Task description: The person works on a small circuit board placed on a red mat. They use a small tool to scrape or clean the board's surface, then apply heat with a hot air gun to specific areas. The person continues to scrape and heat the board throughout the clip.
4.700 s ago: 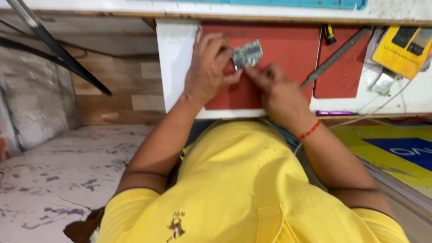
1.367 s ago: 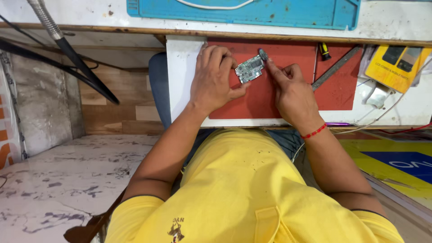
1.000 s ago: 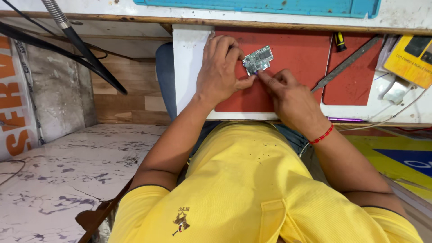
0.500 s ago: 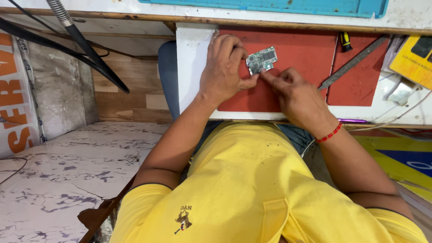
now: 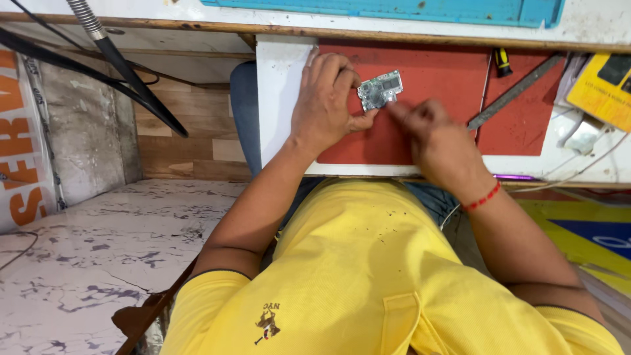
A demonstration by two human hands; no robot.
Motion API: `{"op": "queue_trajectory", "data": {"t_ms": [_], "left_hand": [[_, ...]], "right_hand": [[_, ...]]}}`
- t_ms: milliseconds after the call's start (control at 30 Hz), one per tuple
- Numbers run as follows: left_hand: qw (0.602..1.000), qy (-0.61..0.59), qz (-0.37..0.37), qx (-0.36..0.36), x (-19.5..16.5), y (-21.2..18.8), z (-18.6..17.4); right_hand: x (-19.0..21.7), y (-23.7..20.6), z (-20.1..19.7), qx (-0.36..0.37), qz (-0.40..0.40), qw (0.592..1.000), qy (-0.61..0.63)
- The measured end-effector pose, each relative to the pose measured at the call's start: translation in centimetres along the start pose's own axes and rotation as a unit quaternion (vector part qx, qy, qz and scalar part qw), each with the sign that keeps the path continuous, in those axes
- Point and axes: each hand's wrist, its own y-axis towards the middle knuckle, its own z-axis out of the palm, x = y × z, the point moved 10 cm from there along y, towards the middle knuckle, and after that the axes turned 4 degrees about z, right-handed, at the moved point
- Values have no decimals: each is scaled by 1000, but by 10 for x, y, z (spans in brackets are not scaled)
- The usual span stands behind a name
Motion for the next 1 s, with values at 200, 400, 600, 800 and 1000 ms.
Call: {"op": "queue_trajectory", "data": {"t_ms": [200,400,600,800,1000], "left_hand": [[1000,12,-19,17,0,3,0],[1000,12,-17,2,-2,2,0],[1000,-3,-19,-1,0,3,2],[999,7,-31,9,4,5,4],[999,9,-44,5,4,7,2]], "right_hand": [[9,4,9,17,-5,1000,-14],[13,7,6,17,1,1000,3],[6,8,0,-10,26,999,-42],[2,10,-5,-29,42,998,-32],[10,5,-3,6,-10,1000,21]]}}
